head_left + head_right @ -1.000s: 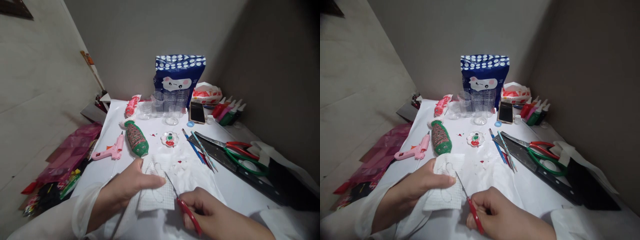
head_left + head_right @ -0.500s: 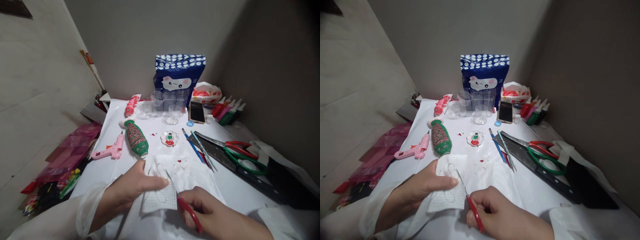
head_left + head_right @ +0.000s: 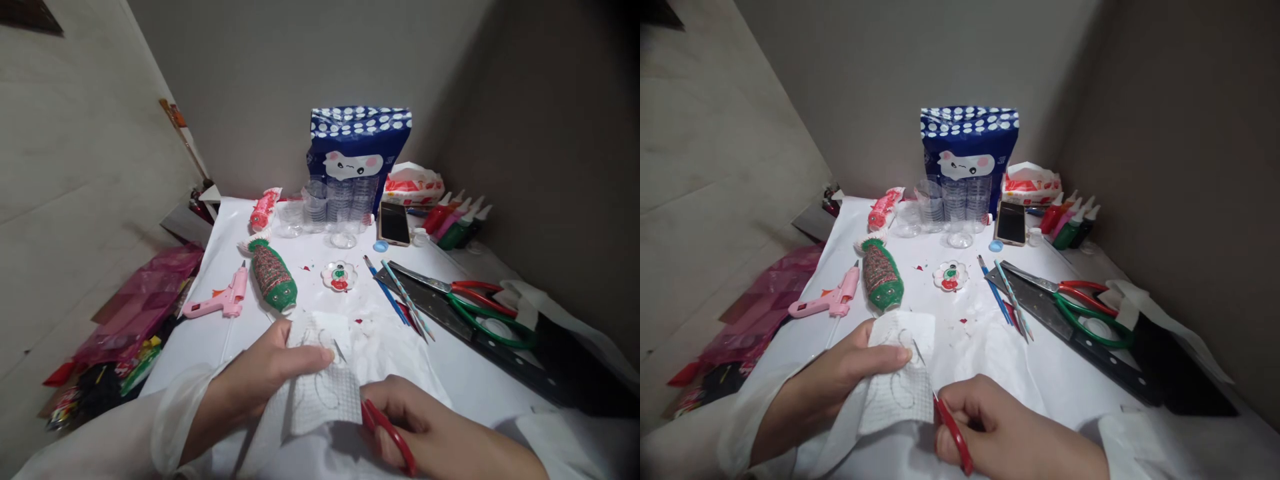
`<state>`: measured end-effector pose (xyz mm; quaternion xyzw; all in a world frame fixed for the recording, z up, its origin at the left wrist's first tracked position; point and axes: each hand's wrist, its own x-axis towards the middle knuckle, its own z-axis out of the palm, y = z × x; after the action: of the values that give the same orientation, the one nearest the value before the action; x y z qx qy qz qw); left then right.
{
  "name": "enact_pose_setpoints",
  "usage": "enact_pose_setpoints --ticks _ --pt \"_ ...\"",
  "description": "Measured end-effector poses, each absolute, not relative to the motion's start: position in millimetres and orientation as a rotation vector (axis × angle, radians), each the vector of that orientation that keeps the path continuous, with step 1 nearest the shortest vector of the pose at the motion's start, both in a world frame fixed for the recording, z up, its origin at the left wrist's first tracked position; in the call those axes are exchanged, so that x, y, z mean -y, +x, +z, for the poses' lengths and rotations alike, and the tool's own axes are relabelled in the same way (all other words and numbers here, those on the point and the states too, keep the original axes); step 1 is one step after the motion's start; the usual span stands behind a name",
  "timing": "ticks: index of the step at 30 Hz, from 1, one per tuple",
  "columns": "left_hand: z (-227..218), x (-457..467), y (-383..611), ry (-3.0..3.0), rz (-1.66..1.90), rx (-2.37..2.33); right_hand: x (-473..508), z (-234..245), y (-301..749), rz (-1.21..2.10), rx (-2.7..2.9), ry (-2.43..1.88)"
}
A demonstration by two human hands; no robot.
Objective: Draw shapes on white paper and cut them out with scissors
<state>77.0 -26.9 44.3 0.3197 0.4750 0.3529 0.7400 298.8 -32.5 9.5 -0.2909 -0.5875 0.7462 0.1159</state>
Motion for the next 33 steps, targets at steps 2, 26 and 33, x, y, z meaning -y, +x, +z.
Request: enact_pose_setpoints --ticks 2,26,33 --pt "43.9 27.0 77.4 0.733 0.758 -1.088 32.4 10.6 298.8 2.197 1.709 -0.823" --pt "36.1 26.7 77.3 0.803 0.771 -1.098 32.4 8.7 300.0 2.132 1.733 -0.79" --pt "35.2 27.1 73.3 0.825 0.732 -1.097 32.5 9.9 300.9 2.137 1.751 -0.837"
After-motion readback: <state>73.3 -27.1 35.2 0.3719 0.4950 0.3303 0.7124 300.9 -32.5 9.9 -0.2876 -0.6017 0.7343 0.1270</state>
